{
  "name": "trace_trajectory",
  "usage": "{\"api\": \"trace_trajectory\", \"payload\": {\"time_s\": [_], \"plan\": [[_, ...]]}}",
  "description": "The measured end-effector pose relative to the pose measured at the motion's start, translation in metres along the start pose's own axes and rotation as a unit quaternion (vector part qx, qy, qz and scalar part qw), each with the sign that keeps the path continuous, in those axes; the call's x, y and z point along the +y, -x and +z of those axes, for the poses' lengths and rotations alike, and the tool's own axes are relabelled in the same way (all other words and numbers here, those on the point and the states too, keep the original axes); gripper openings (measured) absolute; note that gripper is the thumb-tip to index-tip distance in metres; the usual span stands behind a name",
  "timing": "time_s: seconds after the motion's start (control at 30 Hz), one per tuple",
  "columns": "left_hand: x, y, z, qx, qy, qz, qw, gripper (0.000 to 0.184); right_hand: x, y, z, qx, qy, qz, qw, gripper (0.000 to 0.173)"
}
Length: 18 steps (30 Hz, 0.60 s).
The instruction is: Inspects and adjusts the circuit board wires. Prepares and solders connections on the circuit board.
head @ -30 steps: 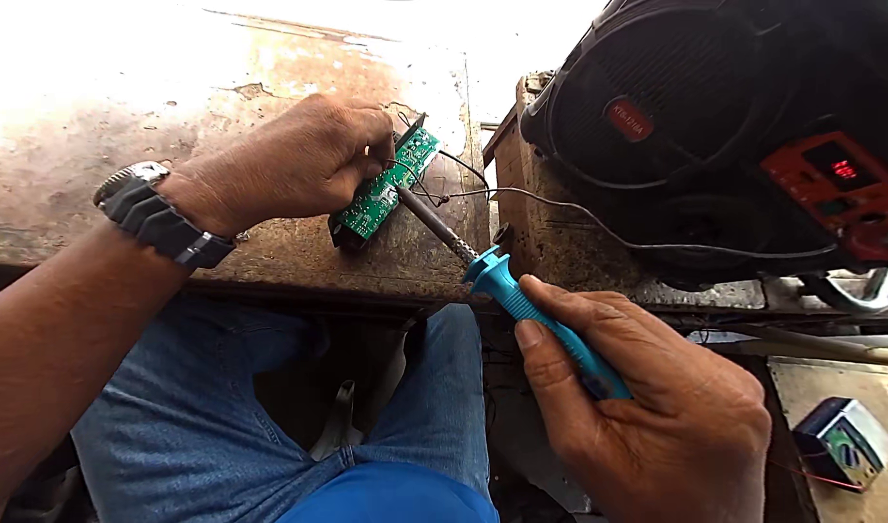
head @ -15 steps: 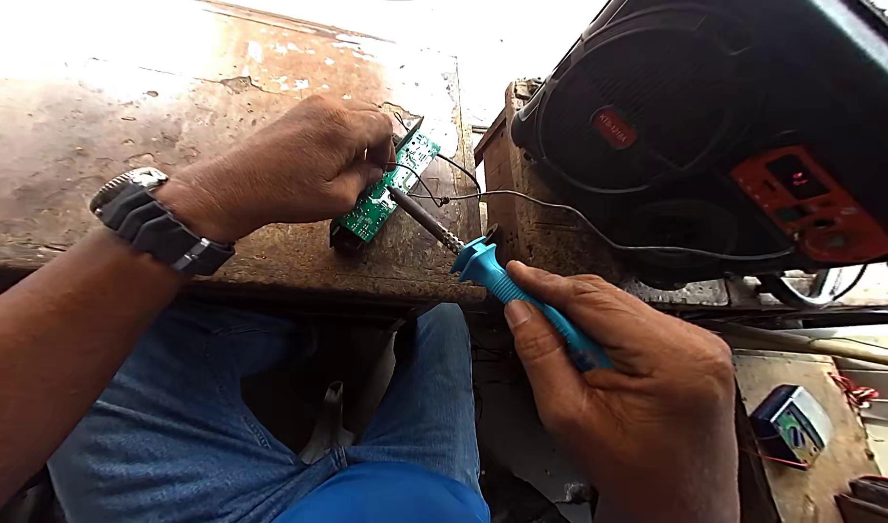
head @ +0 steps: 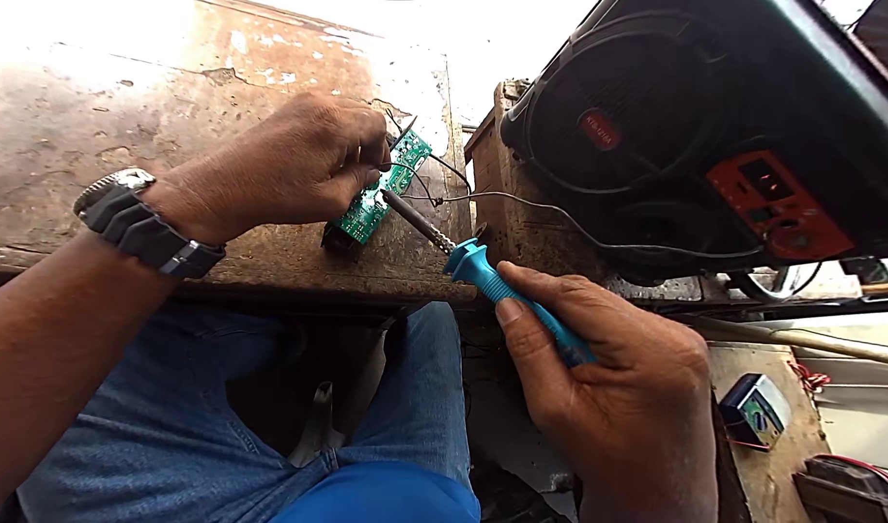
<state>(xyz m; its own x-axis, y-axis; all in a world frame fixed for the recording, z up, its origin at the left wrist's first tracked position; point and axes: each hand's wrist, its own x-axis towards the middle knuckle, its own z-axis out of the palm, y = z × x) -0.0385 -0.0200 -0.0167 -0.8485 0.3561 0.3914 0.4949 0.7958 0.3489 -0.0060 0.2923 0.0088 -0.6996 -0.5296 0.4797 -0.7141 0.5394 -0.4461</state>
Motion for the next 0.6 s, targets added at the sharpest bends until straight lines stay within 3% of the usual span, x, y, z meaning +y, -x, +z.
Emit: {"api": "trace_trajectory", "payload": {"time_s": [0.6], "plan": [[-0.0028, -0.0005, 0.0037, 0.016, 0.006, 0.012, 1.000, 0.018, -0.0021, -0.0036, 0.0036, -0.004, -0.013, -0.003, 1.000, 0.027]]}}
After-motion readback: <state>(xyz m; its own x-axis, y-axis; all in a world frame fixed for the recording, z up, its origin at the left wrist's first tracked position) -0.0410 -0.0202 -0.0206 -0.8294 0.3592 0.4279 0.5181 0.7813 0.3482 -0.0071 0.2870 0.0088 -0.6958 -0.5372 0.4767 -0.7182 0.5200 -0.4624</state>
